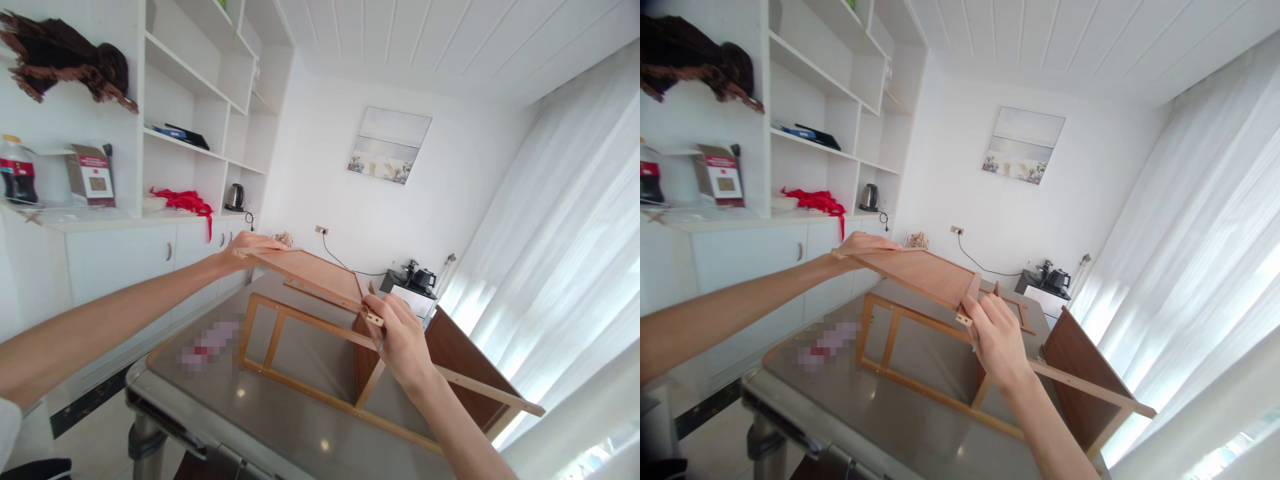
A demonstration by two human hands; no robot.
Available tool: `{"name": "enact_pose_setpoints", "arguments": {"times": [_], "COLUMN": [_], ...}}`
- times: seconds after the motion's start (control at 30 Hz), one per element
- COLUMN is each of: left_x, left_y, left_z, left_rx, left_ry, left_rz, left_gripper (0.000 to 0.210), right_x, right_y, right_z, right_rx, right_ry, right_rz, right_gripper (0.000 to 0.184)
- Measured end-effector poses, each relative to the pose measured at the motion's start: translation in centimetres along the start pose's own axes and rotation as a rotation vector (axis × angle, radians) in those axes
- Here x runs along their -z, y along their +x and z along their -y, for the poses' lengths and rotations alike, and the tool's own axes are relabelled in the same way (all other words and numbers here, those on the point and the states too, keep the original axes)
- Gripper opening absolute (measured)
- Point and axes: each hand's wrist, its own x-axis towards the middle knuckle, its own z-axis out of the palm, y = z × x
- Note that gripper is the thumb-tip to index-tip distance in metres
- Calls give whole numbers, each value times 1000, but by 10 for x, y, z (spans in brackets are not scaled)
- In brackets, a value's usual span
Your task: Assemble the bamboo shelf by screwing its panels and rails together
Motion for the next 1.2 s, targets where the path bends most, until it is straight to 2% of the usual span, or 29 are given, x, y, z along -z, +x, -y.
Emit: {"name": "enact_pose_setpoints", "arguments": {"times": [0.13,0.37,0.57,0.73,0.93,1.1,1.2], "left_x": [0,-4,-1,-2,-9,-18,-23], "left_y": [-1,-5,-5,-6,-6,-2,0], "left_z": [5,16,11,9,8,-1,-3], "left_rx": [-68,-123,-130,-106,-34,96,89], "left_ry": [40,70,76,92,74,-121,-240], "left_rz": [27,43,88,77,48,-22,-74], "left_gripper": [34,29,34,35,32,40,45], "right_x": [0,-1,-4,-7,-10,-8,-1], "right_y": [0,1,-3,-7,-7,-5,-5], "right_z": [0,1,-3,-9,-9,-7,-4], "right_rx": [18,-8,-34,-85,-63,-137,-87], "right_ry": [13,1,9,33,37,19,-24], "right_rz": [7,16,2,10,-41,-98,-223], "right_gripper": [17,16,15,16,13,30,49]}}
